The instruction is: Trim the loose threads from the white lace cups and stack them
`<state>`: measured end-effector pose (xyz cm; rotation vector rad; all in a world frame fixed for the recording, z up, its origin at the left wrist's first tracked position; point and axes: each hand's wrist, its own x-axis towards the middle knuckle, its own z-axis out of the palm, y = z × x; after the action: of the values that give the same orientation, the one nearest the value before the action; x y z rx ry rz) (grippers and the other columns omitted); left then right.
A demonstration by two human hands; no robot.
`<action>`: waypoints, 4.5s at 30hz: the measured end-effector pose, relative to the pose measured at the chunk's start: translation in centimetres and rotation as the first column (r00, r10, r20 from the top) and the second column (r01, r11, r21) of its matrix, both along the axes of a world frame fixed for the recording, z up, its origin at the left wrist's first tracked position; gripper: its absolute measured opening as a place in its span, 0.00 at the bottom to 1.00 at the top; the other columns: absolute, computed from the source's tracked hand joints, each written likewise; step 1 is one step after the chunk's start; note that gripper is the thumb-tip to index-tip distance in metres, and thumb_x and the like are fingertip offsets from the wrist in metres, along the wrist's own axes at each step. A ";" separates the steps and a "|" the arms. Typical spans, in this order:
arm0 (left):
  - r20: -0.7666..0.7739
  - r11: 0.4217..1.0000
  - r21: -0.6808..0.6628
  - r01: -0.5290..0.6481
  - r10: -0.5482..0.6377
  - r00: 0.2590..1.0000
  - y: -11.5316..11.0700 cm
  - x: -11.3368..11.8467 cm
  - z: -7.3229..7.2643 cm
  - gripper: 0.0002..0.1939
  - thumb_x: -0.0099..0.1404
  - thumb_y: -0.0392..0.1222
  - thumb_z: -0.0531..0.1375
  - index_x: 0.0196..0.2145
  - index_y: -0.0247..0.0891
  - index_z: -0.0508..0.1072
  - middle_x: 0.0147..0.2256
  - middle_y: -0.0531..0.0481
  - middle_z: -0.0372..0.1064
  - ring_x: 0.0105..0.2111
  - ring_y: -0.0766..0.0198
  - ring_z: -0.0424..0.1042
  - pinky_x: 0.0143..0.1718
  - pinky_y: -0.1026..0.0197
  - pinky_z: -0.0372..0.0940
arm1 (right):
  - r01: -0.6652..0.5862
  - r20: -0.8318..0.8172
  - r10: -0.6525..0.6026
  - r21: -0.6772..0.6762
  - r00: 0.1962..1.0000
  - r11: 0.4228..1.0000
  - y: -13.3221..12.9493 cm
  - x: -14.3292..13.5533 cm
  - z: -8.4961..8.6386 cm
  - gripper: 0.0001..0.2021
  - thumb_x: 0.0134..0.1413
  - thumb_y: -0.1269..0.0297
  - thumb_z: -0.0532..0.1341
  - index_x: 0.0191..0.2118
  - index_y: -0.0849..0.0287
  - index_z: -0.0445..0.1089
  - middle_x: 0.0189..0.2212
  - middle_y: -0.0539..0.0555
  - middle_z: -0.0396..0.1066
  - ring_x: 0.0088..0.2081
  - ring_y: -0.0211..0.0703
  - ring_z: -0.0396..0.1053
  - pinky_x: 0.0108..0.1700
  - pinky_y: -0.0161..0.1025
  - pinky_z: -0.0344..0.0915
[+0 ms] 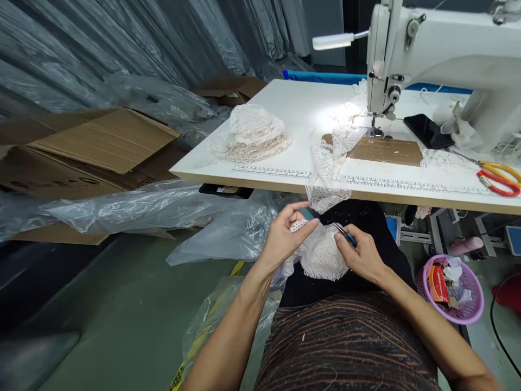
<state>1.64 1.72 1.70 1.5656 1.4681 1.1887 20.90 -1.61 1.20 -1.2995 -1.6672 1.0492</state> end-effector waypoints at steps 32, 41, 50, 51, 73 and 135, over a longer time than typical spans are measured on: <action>0.255 0.835 -0.030 0.550 -0.526 0.812 -1.7 0.3 0.9 0.21 0.57 0.59 0.66 0.28 0.37 0.74 0.35 0.47 0.68 0.35 0.61 0.68 0.39 0.59 0.65 | -0.249 -0.088 0.249 0.015 0.964 0.968 -1.6 0.0 2.3 0.15 0.59 0.55 0.59 0.36 0.62 0.76 0.25 0.50 0.68 0.25 0.34 0.59 0.29 0.33 0.59; 0.260 0.867 -0.329 0.375 -0.299 0.918 -2.6 -0.1 0.7 0.18 0.54 0.55 0.68 0.33 0.36 0.80 0.33 0.44 0.79 0.33 0.59 0.76 0.36 0.60 0.69 | -0.155 0.048 0.161 -0.106 0.986 0.982 0.1 0.4 0.3 0.35 0.64 0.36 0.40 0.26 0.60 0.68 0.19 0.49 0.61 0.22 0.36 0.57 0.27 0.34 0.54; 0.215 0.883 -0.290 0.368 -0.315 0.924 -2.7 -0.2 1.0 0.17 0.56 0.55 0.67 0.29 0.37 0.81 0.29 0.44 0.79 0.35 0.56 0.77 0.39 0.58 0.70 | -0.195 0.143 0.194 -0.006 0.971 0.981 1.0 -0.8 0.2 0.29 0.66 0.44 0.44 0.29 0.59 0.71 0.21 0.50 0.64 0.24 0.37 0.59 0.29 0.35 0.52; 0.217 0.888 -0.293 0.354 -0.299 0.929 -2.7 -0.3 0.9 0.17 0.55 0.56 0.67 0.29 0.37 0.81 0.28 0.45 0.79 0.33 0.56 0.77 0.37 0.58 0.70 | -0.178 0.150 0.176 -0.006 0.973 0.984 1.0 -0.8 0.1 0.28 0.66 0.44 0.45 0.29 0.58 0.71 0.21 0.50 0.64 0.24 0.37 0.59 0.29 0.35 0.52; 0.325 0.900 -0.287 0.327 -0.229 0.917 -2.6 -0.2 -0.7 0.23 0.54 0.57 0.68 0.39 0.35 0.78 0.35 0.45 0.75 0.35 0.60 0.73 0.37 0.60 0.68 | -0.218 -0.245 0.167 -0.201 0.955 0.955 0.1 -1.1 -0.5 0.25 0.49 0.39 0.62 0.30 0.61 0.68 0.23 0.47 0.61 0.25 0.33 0.54 0.28 0.33 0.56; 0.326 0.829 -0.393 0.397 -0.278 0.904 -4.4 -3.1 3.3 0.15 0.47 0.46 0.74 0.31 0.36 0.81 0.23 0.51 0.72 0.21 0.72 0.63 0.22 0.69 0.59 | -0.151 -0.232 0.051 -0.436 0.971 0.887 -0.9 8.9 1.7 0.24 0.40 0.41 0.70 0.28 0.62 0.73 0.19 0.46 0.61 0.22 0.31 0.52 0.25 0.34 0.46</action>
<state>-1.46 -2.64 5.01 1.2293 1.1287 0.7355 29.77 -2.47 2.88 -1.3323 -1.3842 1.6549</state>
